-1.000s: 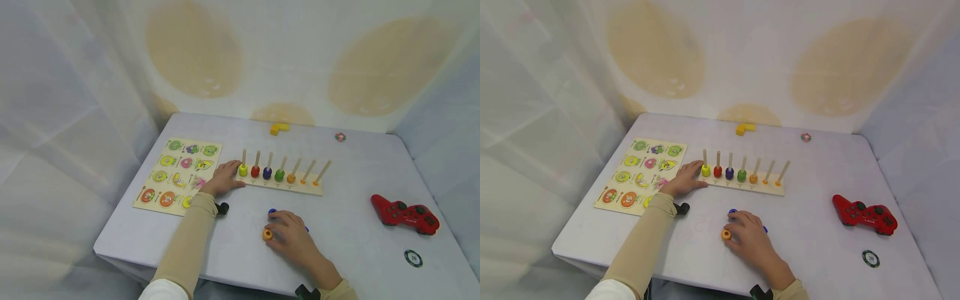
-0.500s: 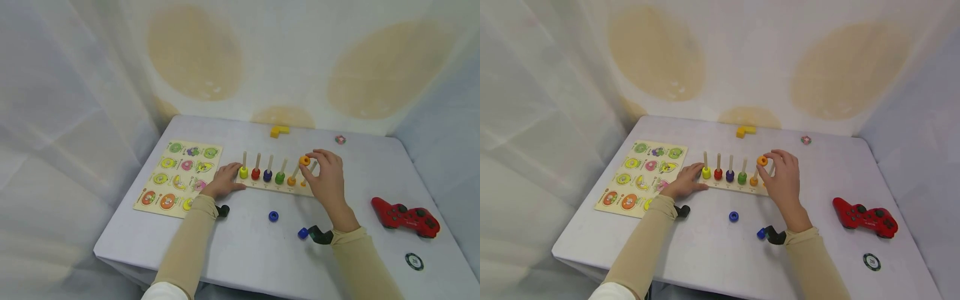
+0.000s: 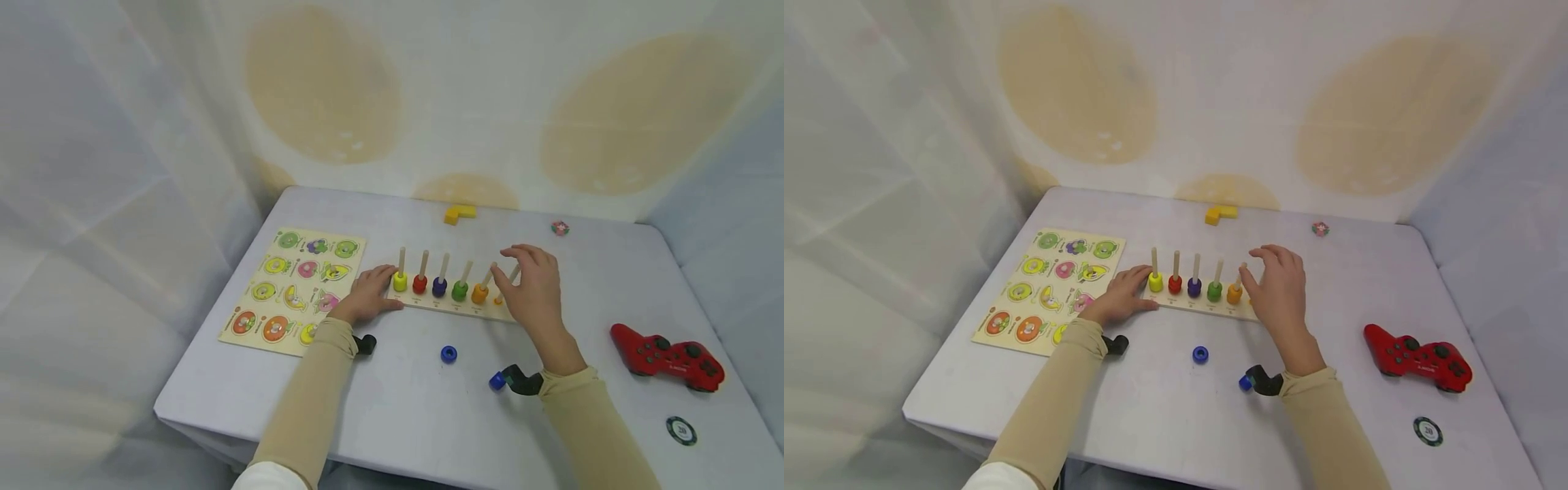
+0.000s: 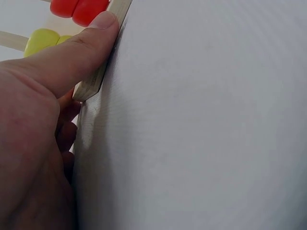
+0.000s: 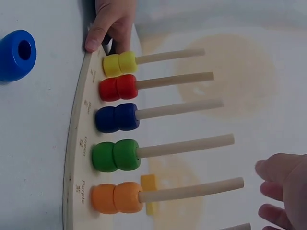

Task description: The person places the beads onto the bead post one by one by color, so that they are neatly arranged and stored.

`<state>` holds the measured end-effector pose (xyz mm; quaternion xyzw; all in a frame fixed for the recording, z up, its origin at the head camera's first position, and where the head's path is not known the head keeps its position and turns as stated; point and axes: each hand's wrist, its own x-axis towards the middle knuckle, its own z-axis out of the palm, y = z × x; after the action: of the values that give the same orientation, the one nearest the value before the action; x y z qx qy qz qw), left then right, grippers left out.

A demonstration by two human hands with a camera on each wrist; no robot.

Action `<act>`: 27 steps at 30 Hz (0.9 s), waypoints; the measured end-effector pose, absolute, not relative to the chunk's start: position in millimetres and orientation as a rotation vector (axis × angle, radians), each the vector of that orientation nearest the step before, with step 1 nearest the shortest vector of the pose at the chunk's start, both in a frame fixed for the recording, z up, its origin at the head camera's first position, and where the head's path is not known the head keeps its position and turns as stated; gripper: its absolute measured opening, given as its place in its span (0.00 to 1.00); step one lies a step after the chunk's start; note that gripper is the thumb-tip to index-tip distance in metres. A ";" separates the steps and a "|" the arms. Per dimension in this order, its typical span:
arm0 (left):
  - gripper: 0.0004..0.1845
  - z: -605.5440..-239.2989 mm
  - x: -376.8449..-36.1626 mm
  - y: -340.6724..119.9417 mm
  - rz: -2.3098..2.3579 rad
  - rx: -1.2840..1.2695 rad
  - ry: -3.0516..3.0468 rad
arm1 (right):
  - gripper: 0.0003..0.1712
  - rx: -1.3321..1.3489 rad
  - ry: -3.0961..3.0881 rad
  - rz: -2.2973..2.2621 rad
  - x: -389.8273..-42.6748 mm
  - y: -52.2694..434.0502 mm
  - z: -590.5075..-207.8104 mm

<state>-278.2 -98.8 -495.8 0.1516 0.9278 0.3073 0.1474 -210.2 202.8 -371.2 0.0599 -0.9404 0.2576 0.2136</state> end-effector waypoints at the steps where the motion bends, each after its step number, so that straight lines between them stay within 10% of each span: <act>1: 0.47 -495.5 -278.0 -98.9 0.884 0.433 2.666 | 0.18 0.162 -2.597 0.738 -208.5 202.8 -370.3; 27: 0.47 -489.1 -275.0 -98.4 0.866 0.427 2.664 | 0.18 0.360 -3.130 0.573 -140.4 162.3 -463.1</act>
<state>-275.0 -98.4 -489.1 0.1489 0.9290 0.3022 0.1533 -140.4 162.3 -463.1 0.1123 -0.9770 0.1790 -0.0302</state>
